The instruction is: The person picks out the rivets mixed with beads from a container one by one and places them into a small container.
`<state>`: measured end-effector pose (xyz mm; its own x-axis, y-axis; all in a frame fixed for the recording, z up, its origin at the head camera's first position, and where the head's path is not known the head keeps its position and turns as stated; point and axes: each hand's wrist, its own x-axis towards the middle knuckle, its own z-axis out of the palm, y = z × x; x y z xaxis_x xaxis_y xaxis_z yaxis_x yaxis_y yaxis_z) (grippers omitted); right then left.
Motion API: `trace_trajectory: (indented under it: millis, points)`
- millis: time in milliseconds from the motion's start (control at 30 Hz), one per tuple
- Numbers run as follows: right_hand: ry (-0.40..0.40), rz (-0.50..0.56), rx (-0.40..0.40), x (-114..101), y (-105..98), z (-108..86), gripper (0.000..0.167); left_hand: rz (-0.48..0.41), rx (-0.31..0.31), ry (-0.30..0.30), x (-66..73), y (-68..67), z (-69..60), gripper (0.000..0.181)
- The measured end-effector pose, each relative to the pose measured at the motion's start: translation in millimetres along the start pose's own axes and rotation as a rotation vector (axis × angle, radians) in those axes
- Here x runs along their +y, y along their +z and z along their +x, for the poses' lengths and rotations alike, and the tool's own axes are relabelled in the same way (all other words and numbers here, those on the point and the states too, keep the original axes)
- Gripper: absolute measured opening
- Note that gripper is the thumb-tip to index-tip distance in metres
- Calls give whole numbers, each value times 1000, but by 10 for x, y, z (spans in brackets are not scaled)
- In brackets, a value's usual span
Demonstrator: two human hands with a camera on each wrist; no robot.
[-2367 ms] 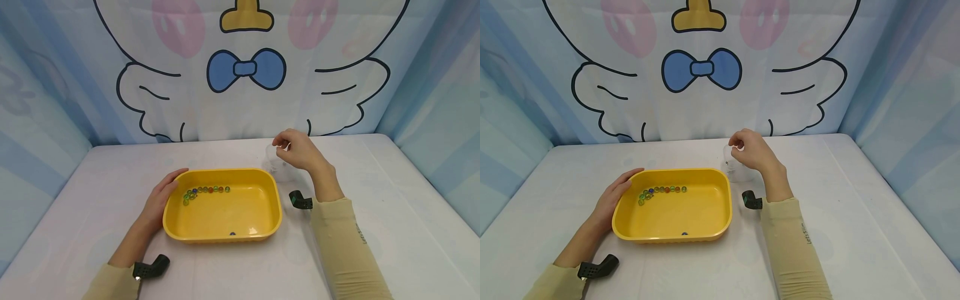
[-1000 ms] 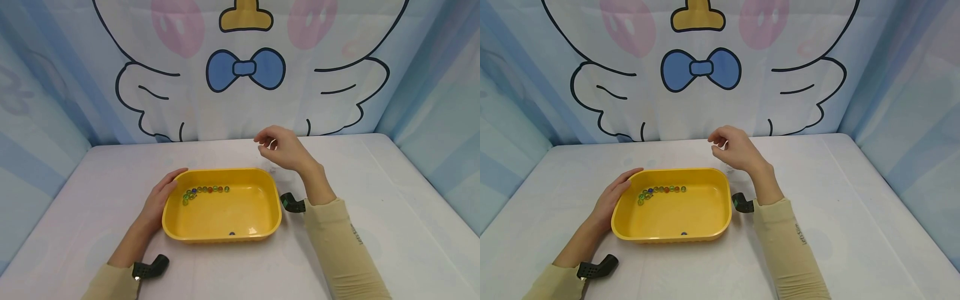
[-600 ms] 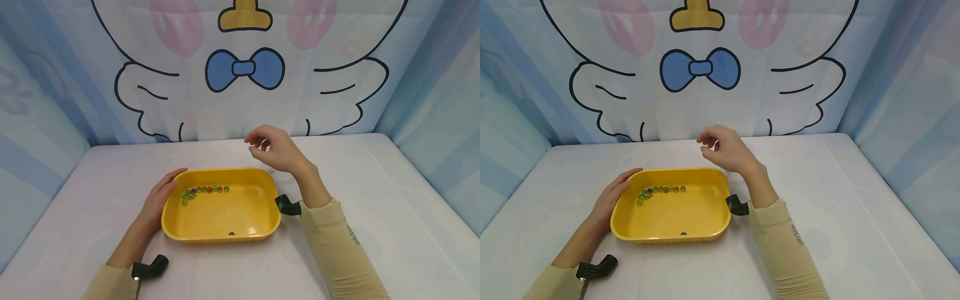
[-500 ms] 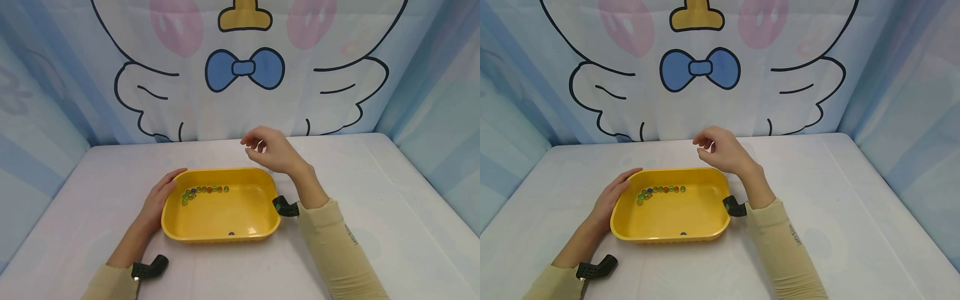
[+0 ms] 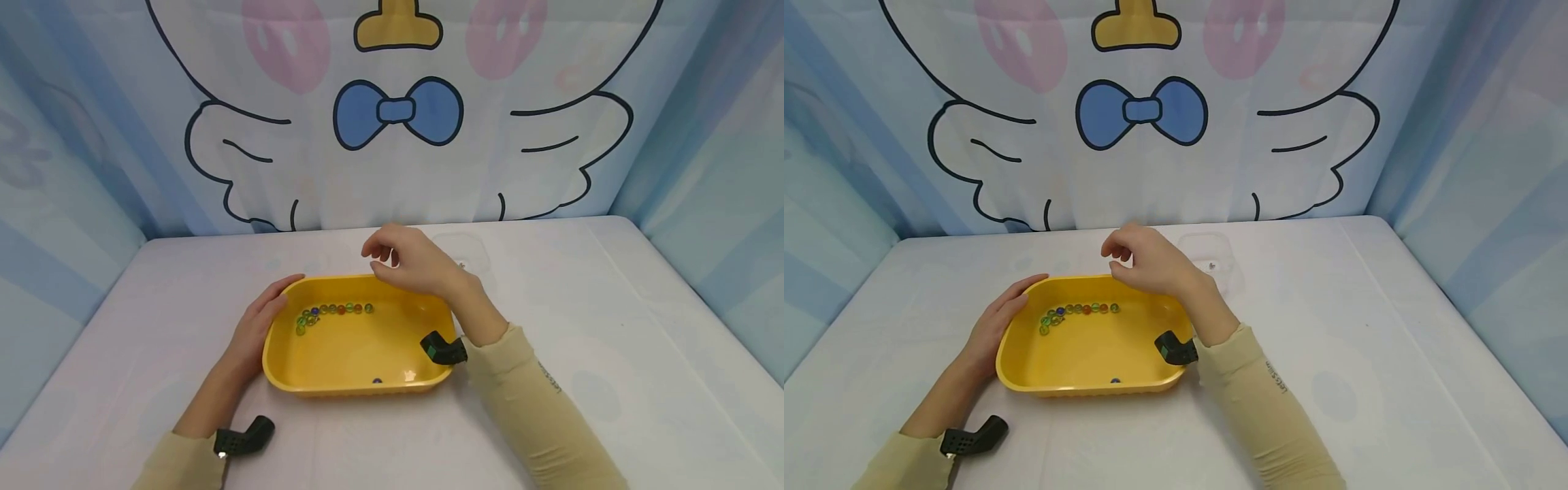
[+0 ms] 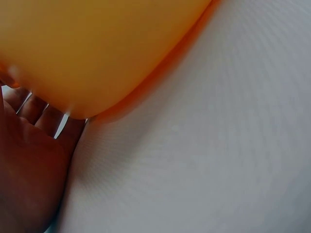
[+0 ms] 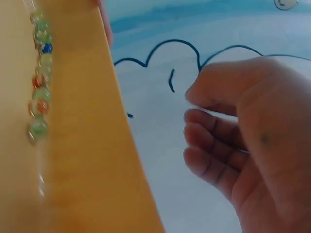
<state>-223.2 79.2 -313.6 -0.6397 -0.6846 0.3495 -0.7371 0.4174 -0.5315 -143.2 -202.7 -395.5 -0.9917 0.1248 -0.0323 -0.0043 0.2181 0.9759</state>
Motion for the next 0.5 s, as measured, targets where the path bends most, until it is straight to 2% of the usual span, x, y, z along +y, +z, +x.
trace_trajectory:
  millis: [200,500]
  points:
    - [-21,-46,-92,-35,150,74,17,9,1,8,-2,12,16,49]
    - [-21,-87,-155,-90,246,89,20,6,1,4,13,9,9,50]
